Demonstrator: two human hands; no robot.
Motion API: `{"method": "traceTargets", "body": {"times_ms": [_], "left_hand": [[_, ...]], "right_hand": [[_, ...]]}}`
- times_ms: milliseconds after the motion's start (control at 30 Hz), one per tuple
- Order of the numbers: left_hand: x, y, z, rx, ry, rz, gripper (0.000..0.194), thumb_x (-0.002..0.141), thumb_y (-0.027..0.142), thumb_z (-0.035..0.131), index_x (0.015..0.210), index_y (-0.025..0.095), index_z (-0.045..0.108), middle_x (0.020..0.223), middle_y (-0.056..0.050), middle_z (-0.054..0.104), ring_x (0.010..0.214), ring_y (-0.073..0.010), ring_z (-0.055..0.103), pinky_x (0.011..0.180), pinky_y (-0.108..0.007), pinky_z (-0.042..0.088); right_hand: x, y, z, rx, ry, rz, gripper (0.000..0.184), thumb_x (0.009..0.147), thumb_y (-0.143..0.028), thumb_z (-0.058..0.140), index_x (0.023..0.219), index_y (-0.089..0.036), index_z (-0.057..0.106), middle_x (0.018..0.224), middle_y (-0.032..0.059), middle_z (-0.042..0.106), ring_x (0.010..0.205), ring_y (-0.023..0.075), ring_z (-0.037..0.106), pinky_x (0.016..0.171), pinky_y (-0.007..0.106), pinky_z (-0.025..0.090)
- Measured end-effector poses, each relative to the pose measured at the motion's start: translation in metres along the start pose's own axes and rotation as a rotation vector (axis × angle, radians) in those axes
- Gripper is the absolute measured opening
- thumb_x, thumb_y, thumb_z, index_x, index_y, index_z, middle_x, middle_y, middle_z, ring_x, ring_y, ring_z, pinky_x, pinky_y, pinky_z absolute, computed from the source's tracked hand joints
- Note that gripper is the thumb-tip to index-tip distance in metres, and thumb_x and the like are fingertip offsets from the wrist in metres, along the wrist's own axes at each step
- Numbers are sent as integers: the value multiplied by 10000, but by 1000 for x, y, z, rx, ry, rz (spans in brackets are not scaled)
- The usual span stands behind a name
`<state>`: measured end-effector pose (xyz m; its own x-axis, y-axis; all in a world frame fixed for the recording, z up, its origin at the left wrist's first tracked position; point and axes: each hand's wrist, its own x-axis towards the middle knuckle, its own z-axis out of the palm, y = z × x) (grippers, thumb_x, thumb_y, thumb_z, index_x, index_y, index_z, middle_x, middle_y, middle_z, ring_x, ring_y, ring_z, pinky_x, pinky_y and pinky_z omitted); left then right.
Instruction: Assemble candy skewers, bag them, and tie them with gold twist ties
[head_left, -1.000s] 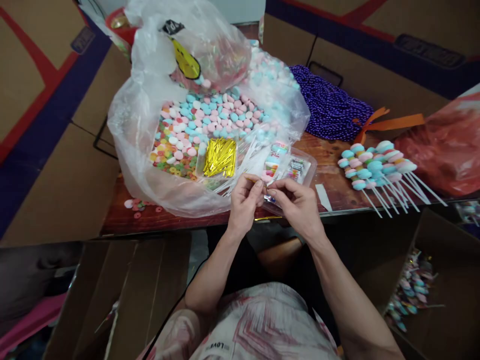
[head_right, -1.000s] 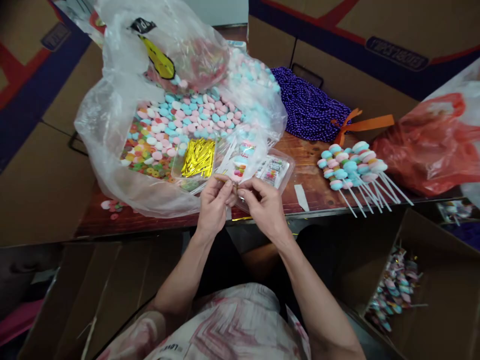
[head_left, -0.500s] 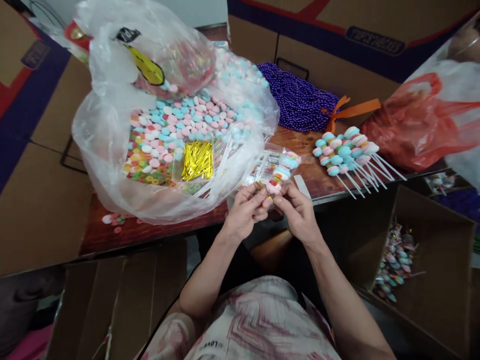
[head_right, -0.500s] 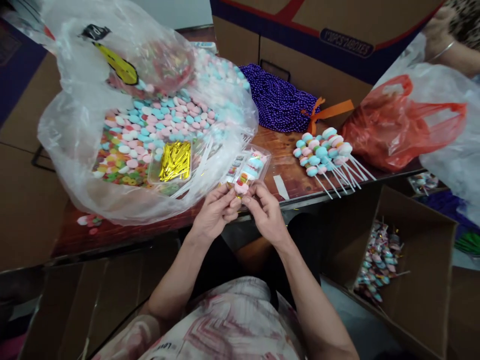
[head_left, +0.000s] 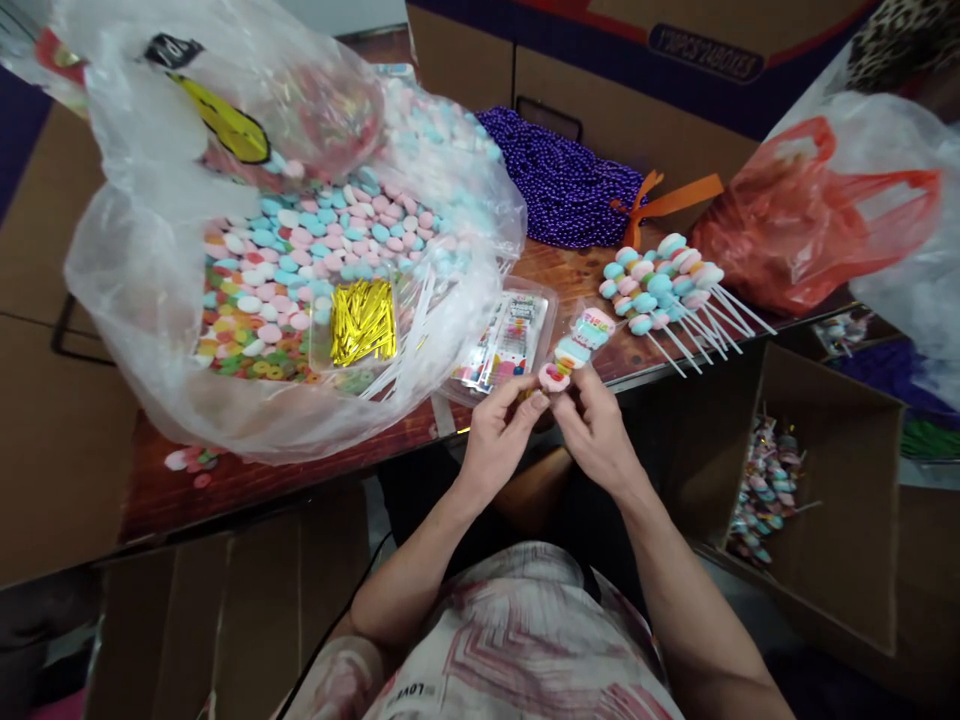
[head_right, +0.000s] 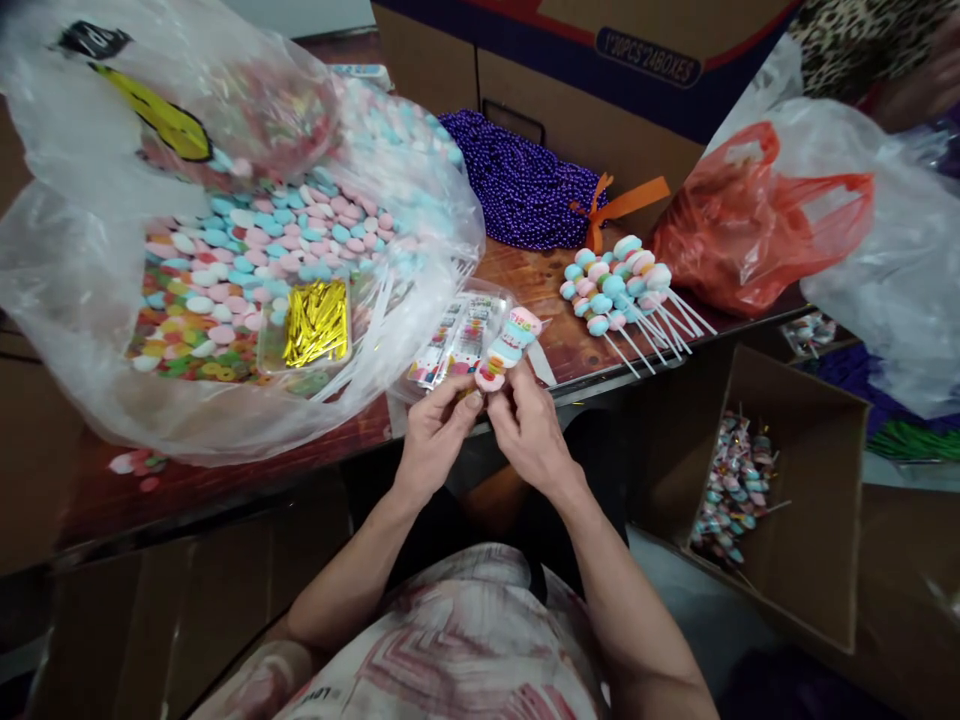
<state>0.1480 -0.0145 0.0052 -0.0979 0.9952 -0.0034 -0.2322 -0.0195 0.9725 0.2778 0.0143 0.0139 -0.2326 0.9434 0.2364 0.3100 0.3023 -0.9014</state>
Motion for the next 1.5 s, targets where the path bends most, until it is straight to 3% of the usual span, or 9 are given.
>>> {"method": "traceTargets", "body": {"times_ms": [167,400,567,833,1000,1167,1233,1367,1500], "left_hand": [[7,1,-5,-192,50,-118,303,800,457,786,878,171,724,633,39,521,526,-59,410,496,-186,344],[15,11,3,-421,110,-325,477,621,499,897,758,146,607,591,71,430,455,-11,282,413,-152,204],[13,11,9,-393,154,-275,473,633,525,881,720,157,597,548,85,393,447,-17,286,411,-155,228],[11,10,20,-427,81,-302,401,675,495,869,750,174,639,606,67,492,503,-37,397,468,-167,330],[16,6,22,-474,-102,-316,403,711,553,833,869,199,725,835,-17,666,802,-150,631,722,-269,509],[11,21,18,-84,-183,51,449,895,628,591,790,225,761,958,-112,669,1116,-273,569,967,-418,480],[7,26,20,100,-163,108,511,927,620,533,670,214,708,874,-110,630,1054,-264,556,978,-420,459],[7,22,28,119,-190,-64,564,919,669,497,652,190,631,787,-50,567,797,-178,540,784,-325,471],[8,13,37,40,-359,-49,405,948,494,585,696,184,654,862,-54,629,873,-182,583,858,-322,464]], "right_hand": [[-3,-3,2,197,-83,143,192,986,-347,508,836,-229,486,579,-79,426,480,90,403,481,221,375],[-5,7,-1,-376,156,-435,241,966,-161,518,1049,-234,732,1012,99,733,933,197,687,796,335,542],[-1,9,-5,-620,158,-570,216,939,-160,591,1046,-262,748,1010,77,758,847,183,663,738,323,469],[1,9,1,-629,242,-521,202,966,-178,521,869,-216,694,739,57,686,661,168,564,655,333,397],[-10,-3,-4,-252,262,-213,148,968,-213,533,849,-201,621,736,19,634,644,144,558,637,290,444],[-18,-22,-23,-26,293,19,140,952,-267,574,835,-209,626,730,-11,630,647,136,570,614,263,459],[-21,-27,-27,-65,329,-30,129,946,-242,587,832,-215,642,737,-3,636,662,143,575,629,273,466],[-33,-24,-30,-133,384,-128,73,914,-201,643,872,-230,696,742,7,640,657,150,565,613,290,456],[-58,-10,-33,96,371,108,133,951,-274,614,934,-233,740,724,6,626,615,138,532,562,283,417]]}}
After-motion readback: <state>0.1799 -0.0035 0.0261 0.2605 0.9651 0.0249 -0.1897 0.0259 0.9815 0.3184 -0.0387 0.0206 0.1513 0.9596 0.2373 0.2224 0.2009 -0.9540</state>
